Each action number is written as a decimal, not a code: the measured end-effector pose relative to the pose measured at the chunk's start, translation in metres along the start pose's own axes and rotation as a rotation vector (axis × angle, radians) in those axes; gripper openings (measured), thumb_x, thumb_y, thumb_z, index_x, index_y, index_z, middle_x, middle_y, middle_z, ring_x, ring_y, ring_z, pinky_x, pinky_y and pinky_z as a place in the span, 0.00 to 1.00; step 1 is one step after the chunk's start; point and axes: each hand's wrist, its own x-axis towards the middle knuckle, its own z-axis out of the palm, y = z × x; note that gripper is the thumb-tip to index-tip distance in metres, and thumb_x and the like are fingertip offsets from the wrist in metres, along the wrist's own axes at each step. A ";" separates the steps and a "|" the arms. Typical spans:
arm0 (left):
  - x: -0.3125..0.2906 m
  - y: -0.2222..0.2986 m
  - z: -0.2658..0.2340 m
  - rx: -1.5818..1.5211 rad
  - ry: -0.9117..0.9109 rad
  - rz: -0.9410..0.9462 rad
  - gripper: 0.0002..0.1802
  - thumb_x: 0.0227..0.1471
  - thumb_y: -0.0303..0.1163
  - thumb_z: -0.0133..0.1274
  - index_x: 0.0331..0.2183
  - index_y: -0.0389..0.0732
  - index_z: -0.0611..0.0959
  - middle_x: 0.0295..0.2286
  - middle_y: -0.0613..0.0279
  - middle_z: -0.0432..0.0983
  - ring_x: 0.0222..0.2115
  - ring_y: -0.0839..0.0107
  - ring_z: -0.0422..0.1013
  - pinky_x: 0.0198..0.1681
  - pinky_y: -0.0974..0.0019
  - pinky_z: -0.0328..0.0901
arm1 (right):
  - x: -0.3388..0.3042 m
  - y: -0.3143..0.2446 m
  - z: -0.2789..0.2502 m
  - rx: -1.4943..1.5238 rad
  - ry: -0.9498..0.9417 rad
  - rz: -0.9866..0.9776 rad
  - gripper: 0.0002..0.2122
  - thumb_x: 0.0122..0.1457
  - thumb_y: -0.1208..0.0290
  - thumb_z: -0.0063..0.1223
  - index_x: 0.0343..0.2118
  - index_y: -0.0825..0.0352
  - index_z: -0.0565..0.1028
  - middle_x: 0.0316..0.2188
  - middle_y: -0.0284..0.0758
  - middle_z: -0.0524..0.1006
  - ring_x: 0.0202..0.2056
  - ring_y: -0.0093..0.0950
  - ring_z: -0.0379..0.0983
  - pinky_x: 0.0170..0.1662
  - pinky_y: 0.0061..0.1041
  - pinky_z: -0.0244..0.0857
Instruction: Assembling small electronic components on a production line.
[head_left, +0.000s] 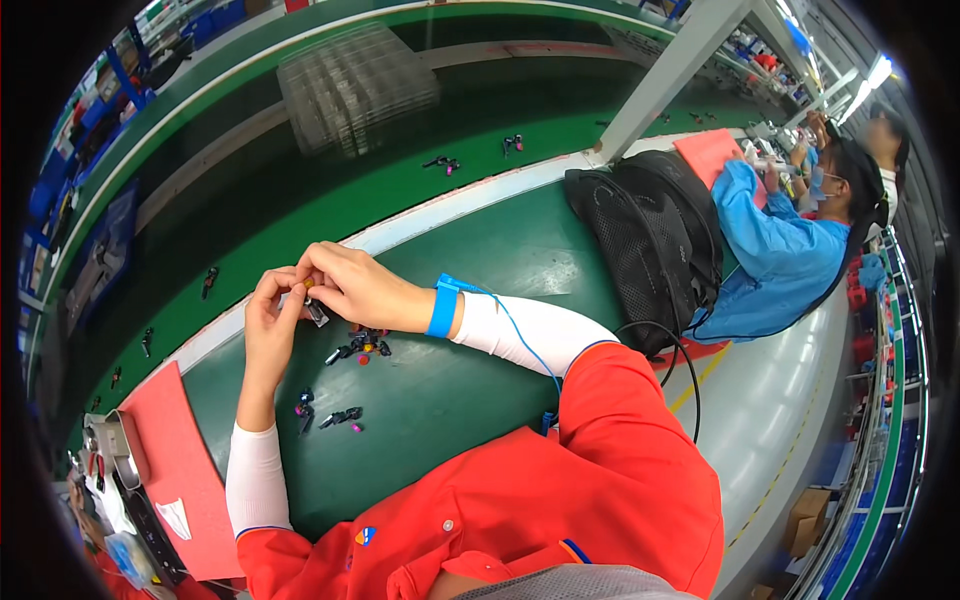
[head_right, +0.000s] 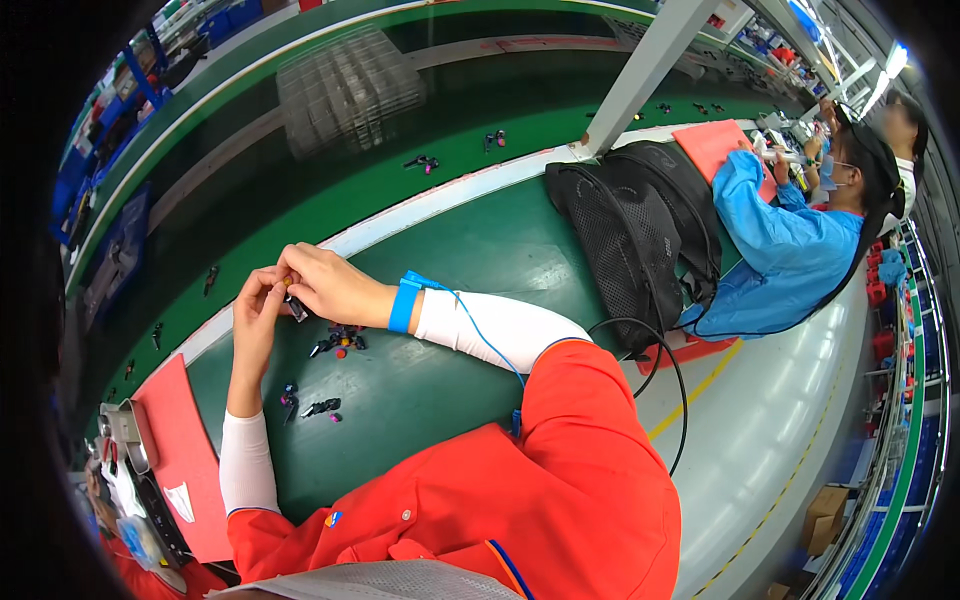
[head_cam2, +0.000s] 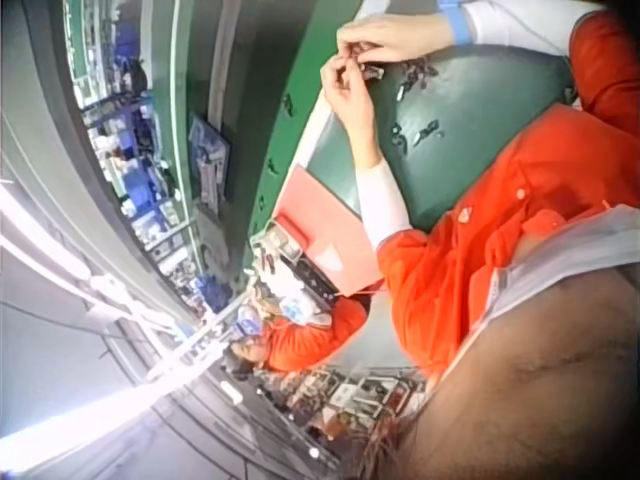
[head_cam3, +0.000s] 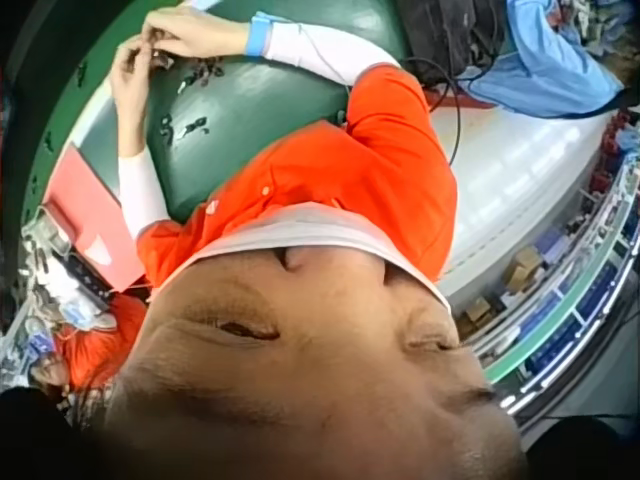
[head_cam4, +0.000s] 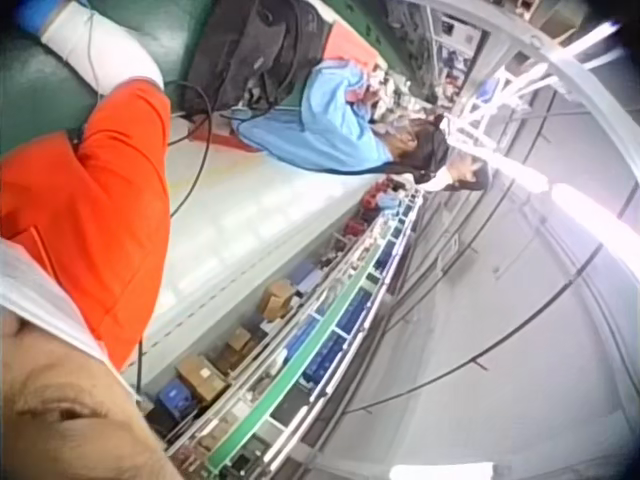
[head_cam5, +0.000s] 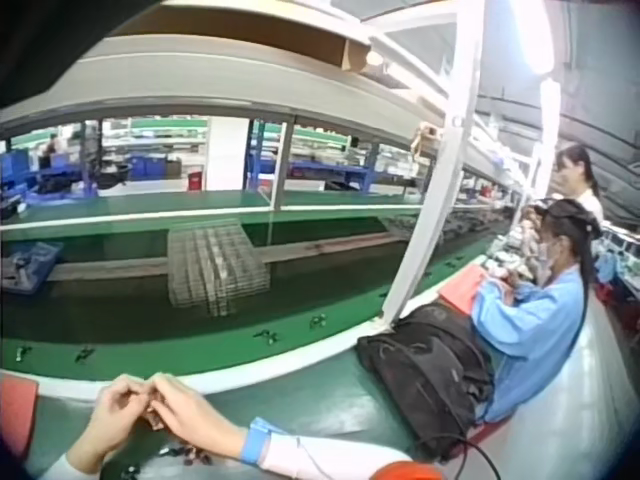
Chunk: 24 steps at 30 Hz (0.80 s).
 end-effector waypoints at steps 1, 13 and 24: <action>-0.001 0.001 0.002 0.120 0.025 0.068 0.04 0.56 0.27 0.47 0.33 0.38 0.76 0.36 0.64 0.72 0.35 0.78 0.69 0.33 0.76 0.66 | 0.000 0.002 0.001 -0.023 0.027 -0.020 0.05 0.55 0.77 0.52 0.30 0.71 0.69 0.26 0.40 0.72 0.28 0.34 0.71 0.32 0.29 0.66; -0.002 0.017 -0.008 -0.015 -0.046 0.077 0.04 0.55 0.25 0.47 0.32 0.36 0.75 0.36 0.63 0.71 0.39 0.74 0.69 0.38 0.64 0.69 | 0.013 -0.010 -0.009 -0.175 0.044 -0.182 0.05 0.53 0.75 0.52 0.32 0.69 0.71 0.27 0.36 0.71 0.31 0.33 0.72 0.35 0.29 0.68; -0.005 0.016 -0.023 -0.392 -0.250 -0.387 0.08 0.59 0.31 0.43 0.36 0.40 0.76 0.35 0.65 0.72 0.39 0.74 0.70 0.38 0.65 0.70 | 0.008 -0.003 -0.008 -0.543 -0.100 -0.614 0.11 0.49 0.77 0.52 0.37 0.69 0.72 0.30 0.36 0.73 0.33 0.34 0.72 0.37 0.30 0.68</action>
